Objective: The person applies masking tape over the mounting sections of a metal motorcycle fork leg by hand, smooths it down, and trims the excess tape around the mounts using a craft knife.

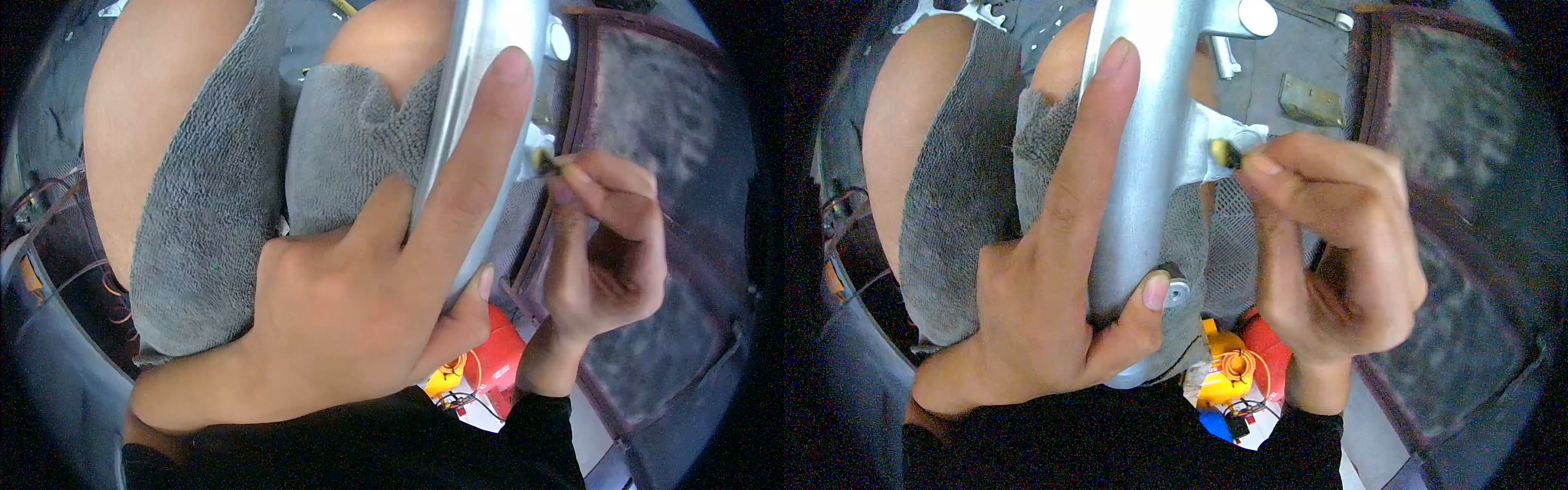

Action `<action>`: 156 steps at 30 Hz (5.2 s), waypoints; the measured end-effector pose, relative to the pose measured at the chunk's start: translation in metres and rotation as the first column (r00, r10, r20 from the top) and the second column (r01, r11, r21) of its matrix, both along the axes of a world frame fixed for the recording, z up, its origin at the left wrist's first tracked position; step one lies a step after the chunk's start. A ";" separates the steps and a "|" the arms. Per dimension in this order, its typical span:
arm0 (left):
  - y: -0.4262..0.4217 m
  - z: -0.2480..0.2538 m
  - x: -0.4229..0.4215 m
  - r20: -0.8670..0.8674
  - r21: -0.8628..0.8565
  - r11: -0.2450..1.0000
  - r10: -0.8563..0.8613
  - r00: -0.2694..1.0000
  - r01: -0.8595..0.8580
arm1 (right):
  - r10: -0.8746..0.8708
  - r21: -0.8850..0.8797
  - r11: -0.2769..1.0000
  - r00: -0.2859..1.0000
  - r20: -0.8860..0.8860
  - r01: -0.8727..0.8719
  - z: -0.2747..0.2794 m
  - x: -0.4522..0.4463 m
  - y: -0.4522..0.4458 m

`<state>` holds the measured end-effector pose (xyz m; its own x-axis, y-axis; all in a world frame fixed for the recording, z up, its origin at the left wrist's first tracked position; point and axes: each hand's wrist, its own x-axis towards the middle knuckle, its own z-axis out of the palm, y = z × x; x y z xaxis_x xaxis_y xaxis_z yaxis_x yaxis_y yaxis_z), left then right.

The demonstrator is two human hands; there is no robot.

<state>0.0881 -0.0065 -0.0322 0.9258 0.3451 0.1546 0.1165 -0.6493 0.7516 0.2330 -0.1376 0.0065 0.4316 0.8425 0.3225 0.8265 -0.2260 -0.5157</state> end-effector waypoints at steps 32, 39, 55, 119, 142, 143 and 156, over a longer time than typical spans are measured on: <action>-0.008 0.001 -0.006 -0.015 -0.069 0.996 -0.055 0.998 0.054 | -0.095 -0.035 0.995 0.989 -0.118 0.091 -0.005 0.001 0.003; -0.004 -0.003 -0.005 0.037 -0.090 0.994 -0.065 0.997 0.069 | -0.071 -0.034 0.997 0.992 -0.101 0.068 0.004 0.001 0.010; 0.010 -0.027 -0.014 0.080 -0.053 0.995 -0.074 0.994 0.079 | -0.100 0.024 0.994 0.987 -0.125 0.104 0.010 0.004 0.014; 0.003 0.016 -0.016 -0.101 -0.311 0.945 -0.139 0.985 0.101 | -0.333 -0.286 0.941 0.646 -0.687 0.181 0.006 0.013 -0.018; 0.006 0.023 -0.017 -0.187 -0.270 0.961 -0.110 0.976 0.057 | -0.177 -0.066 0.982 0.983 -0.040 0.174 0.043 -0.015 0.016; 0.006 0.022 -0.018 -0.175 -0.269 0.961 -0.113 0.978 0.063 | -0.191 -0.058 0.980 0.981 -0.041 0.188 0.041 -0.015 0.016; 0.007 0.020 -0.020 -0.123 -0.448 0.894 -0.089 0.988 0.025 | -0.508 0.080 0.842 0.834 -0.214 0.534 0.014 0.043 -0.017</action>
